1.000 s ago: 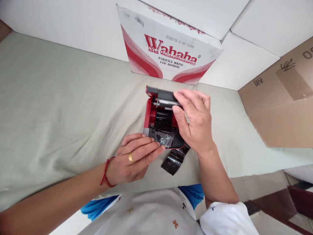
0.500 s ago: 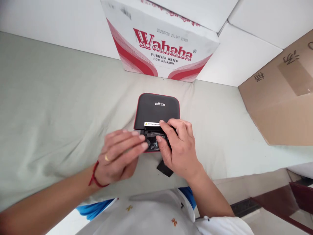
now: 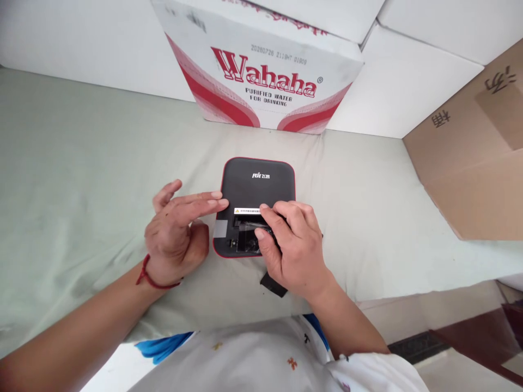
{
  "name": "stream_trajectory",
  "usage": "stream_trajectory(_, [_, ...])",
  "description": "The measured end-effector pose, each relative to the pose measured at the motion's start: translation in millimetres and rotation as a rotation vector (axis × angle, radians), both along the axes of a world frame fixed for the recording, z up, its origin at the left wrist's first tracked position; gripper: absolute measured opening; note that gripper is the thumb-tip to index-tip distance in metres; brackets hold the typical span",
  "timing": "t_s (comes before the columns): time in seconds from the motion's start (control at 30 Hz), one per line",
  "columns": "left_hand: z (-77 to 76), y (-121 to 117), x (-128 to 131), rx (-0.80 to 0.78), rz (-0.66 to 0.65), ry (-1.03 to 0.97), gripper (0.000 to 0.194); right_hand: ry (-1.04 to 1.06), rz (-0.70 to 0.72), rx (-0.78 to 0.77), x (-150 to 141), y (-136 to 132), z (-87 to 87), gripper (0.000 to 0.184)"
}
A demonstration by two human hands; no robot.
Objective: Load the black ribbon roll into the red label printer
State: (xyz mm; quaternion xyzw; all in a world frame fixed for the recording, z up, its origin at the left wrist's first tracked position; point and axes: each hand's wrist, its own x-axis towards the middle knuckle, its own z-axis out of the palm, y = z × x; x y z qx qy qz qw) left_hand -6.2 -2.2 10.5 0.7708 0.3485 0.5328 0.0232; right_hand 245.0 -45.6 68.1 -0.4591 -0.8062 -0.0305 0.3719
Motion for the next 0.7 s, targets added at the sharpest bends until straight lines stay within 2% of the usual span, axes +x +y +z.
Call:
stream_trajectory(0.17, [-8.7, 0, 1, 0.037, -0.039, -0.024, 0.034, 0.121, 0.068, 0.087, 1, -2, -10.6, 0.032])
stream_trajectory(0.47, [-4.1, -2, -6, 0.163, -0.004, -0.041, 0.033, 0.160, 0.137, 0.090, 1, -4, -7.1, 0.027])
stream_trajectory(0.6, [3.7, 1, -6, 0.114, -0.164, -0.036, 0.026, 0.169, 0.147, 0.095, 2, -3, -7.7, 0.025])
stream_trajectory(0.7, [5.2, 4, -1, 0.034, -0.283, -0.125, 0.025, 0.159, 0.152, 0.107, 3, -3, -8.2, 0.023])
